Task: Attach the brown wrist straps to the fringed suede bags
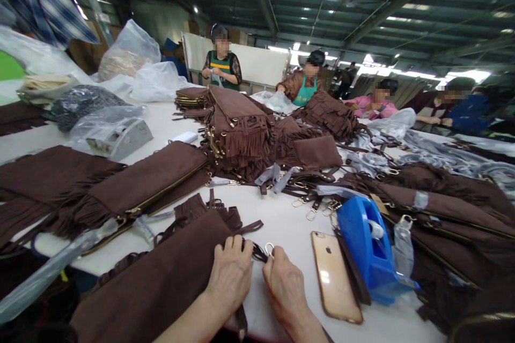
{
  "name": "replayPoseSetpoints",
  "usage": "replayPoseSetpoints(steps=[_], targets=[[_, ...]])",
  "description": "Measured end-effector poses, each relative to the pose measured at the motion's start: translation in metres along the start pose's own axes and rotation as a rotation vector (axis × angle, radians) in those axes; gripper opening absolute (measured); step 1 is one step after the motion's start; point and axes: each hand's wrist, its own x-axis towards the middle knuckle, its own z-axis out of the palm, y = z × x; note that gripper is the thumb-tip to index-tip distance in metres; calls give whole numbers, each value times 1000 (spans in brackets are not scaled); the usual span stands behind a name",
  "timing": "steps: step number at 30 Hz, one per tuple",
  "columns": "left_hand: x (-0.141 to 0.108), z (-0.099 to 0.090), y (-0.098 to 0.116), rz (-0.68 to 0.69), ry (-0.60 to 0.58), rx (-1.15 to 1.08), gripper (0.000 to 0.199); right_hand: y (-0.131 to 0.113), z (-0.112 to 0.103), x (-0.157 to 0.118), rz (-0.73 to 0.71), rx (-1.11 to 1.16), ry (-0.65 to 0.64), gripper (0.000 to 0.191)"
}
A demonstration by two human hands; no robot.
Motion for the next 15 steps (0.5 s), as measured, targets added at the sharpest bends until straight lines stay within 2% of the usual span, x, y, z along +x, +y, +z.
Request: replayPoseSetpoints(steps=[3, 6, 9, 12, 15], targets=[[4, -2, 1, -4, -81, -5, 34, -2, 3, -3, -14, 14, 24, 12], [4, -2, -9, -7, -109, -52, 34, -6, 7, -4, -33, 29, 60, 11], [2, 6, -28, -17, -25, -247, 25, -16, 9, -1, -56, 59, 83, 11], [-1, 18, -44, 0, 70, -496, 21, -29, 8, 5, -96, 96, 55, 9], [-3, 24, -49, 47, 133, -551, 23, -40, 7, 14, -104, 97, -23, 8]])
